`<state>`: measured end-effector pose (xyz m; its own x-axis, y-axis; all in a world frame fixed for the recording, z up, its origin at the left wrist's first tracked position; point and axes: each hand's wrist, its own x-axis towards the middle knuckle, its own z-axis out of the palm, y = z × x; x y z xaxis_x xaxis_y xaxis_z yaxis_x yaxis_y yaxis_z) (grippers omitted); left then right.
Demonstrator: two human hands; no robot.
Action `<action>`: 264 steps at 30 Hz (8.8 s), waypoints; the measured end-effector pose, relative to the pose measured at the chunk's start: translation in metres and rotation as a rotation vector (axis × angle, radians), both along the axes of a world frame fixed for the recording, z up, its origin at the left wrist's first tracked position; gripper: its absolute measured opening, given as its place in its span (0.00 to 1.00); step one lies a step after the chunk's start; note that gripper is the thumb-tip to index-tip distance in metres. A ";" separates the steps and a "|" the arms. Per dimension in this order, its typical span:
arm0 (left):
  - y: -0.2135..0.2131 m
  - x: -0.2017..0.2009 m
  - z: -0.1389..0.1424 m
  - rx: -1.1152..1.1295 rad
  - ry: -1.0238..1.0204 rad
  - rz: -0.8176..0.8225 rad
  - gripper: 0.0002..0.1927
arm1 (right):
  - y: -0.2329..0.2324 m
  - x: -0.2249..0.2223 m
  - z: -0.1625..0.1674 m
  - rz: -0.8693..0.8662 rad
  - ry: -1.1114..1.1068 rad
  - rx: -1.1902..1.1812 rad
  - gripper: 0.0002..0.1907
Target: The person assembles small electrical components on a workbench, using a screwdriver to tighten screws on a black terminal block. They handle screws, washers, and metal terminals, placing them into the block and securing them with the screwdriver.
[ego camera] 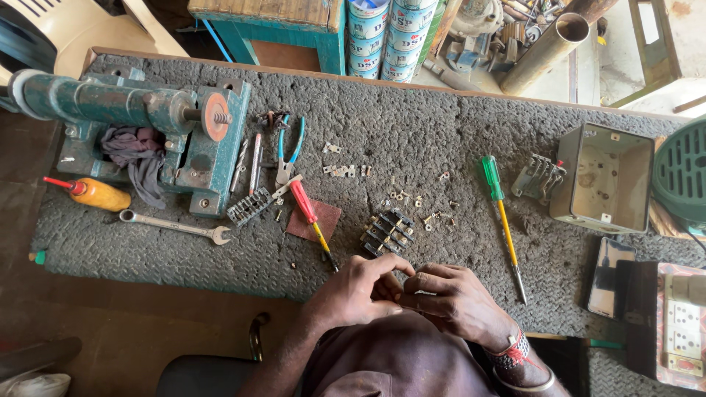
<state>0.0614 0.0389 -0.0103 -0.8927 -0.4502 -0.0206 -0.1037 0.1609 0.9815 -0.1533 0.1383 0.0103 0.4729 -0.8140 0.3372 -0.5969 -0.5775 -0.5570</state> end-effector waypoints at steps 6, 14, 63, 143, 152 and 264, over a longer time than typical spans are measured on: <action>-0.008 -0.006 0.004 0.051 -0.018 -0.049 0.30 | 0.002 -0.004 -0.004 -0.070 -0.111 0.117 0.15; -0.018 -0.005 -0.001 0.078 0.001 -0.059 0.39 | -0.004 -0.011 -0.014 -0.088 -0.130 -0.022 0.09; 0.017 -0.024 -0.031 -0.660 -0.069 0.622 0.20 | -0.041 -0.016 -0.031 -0.190 0.193 -0.097 0.17; 0.014 -0.046 -0.077 -0.916 -0.219 0.653 0.14 | -0.033 0.002 -0.027 -0.406 -0.339 -0.294 0.22; 0.015 -0.048 -0.079 -0.912 -0.207 0.681 0.12 | -0.022 -0.005 -0.008 -0.370 -0.419 0.176 0.07; -0.043 -0.031 -0.040 -0.571 -0.413 0.111 0.57 | -0.022 -0.062 -0.099 -0.845 0.130 0.136 0.09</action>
